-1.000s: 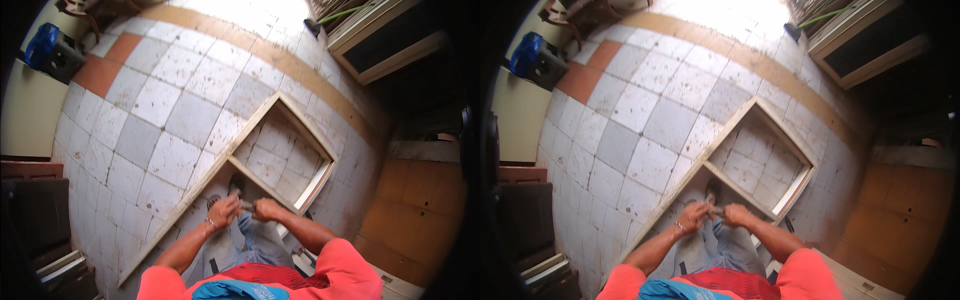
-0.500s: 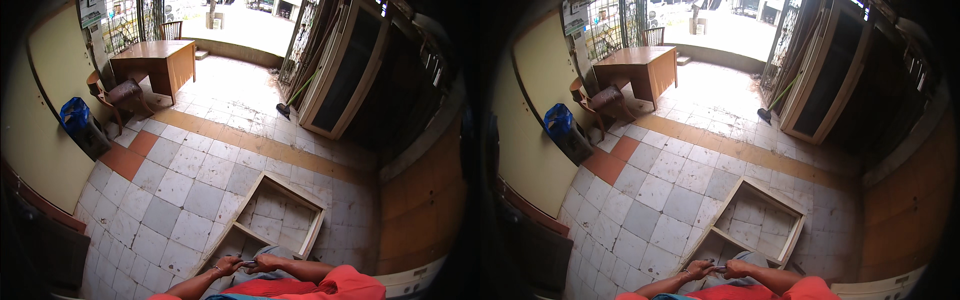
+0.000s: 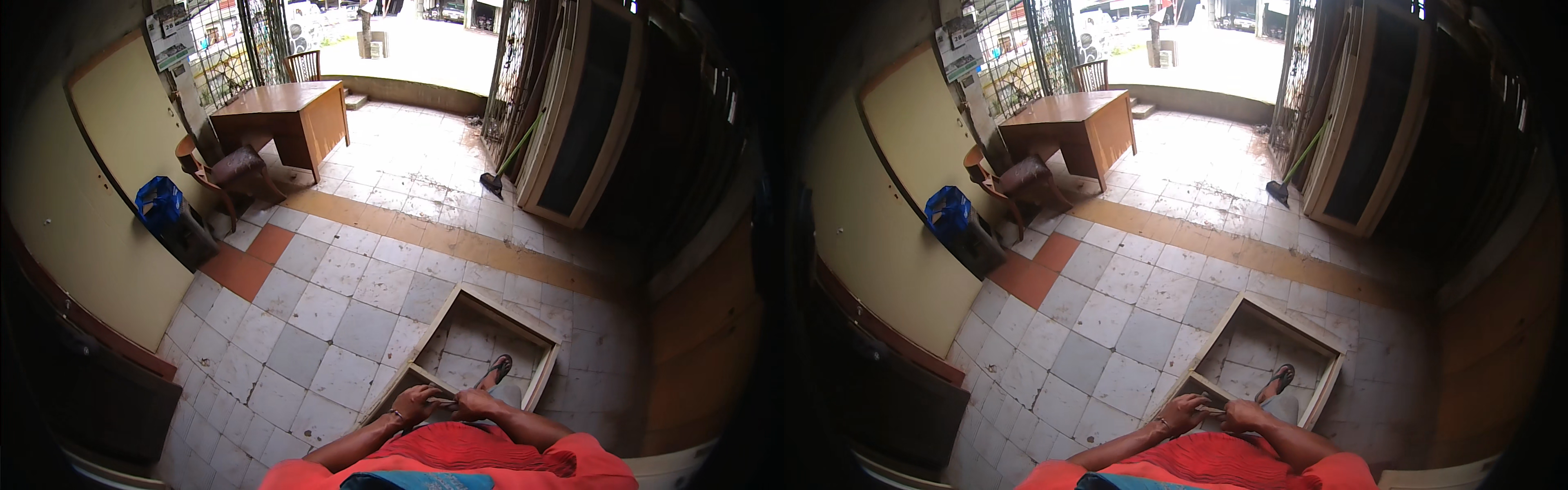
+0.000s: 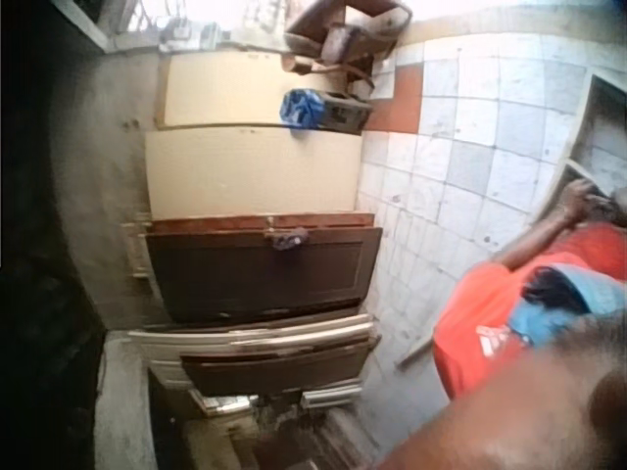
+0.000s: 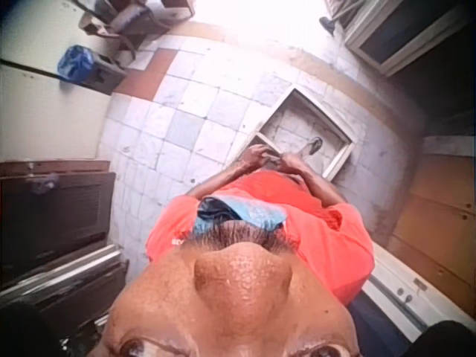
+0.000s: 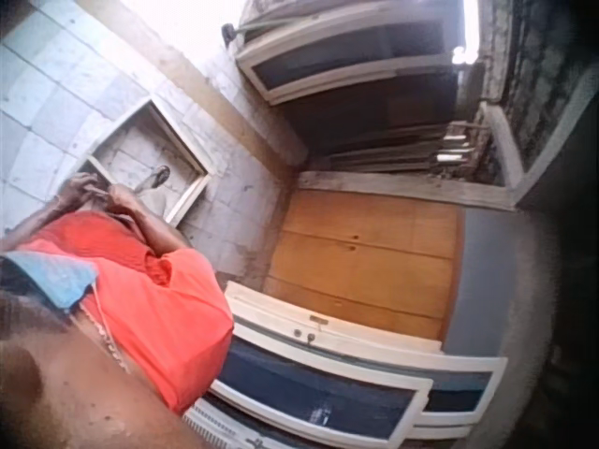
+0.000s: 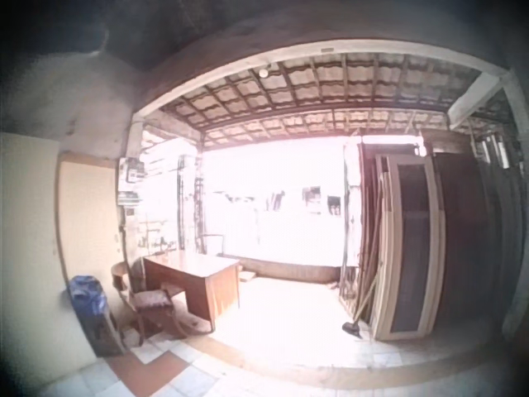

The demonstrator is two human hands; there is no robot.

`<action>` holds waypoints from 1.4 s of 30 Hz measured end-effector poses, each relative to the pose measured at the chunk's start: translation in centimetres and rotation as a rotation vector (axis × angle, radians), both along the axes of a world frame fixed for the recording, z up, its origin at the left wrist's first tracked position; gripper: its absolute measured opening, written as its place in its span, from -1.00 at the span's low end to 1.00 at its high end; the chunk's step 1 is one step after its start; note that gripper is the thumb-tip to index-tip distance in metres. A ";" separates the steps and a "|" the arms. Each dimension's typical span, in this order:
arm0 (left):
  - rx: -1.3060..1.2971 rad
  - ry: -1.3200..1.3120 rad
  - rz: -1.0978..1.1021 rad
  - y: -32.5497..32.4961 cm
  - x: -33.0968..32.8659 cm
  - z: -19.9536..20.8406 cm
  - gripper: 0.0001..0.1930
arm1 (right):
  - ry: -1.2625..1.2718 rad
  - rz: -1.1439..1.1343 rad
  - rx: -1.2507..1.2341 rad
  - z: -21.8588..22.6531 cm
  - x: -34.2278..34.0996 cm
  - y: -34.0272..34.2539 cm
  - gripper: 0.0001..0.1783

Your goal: The person hammers nails into a wooden frame and uses pliers to adjust a nail.

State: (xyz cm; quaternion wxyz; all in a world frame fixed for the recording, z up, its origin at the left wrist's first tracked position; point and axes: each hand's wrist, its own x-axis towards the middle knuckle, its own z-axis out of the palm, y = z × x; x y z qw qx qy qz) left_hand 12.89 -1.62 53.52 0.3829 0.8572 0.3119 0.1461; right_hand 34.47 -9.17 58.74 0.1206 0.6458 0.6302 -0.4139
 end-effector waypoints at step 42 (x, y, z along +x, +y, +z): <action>-0.843 0.068 0.682 35.1 46.7 -26.5 -0.55 | -0.107 -1.268 -0.049 -37.7 53.6 6.5 -0.37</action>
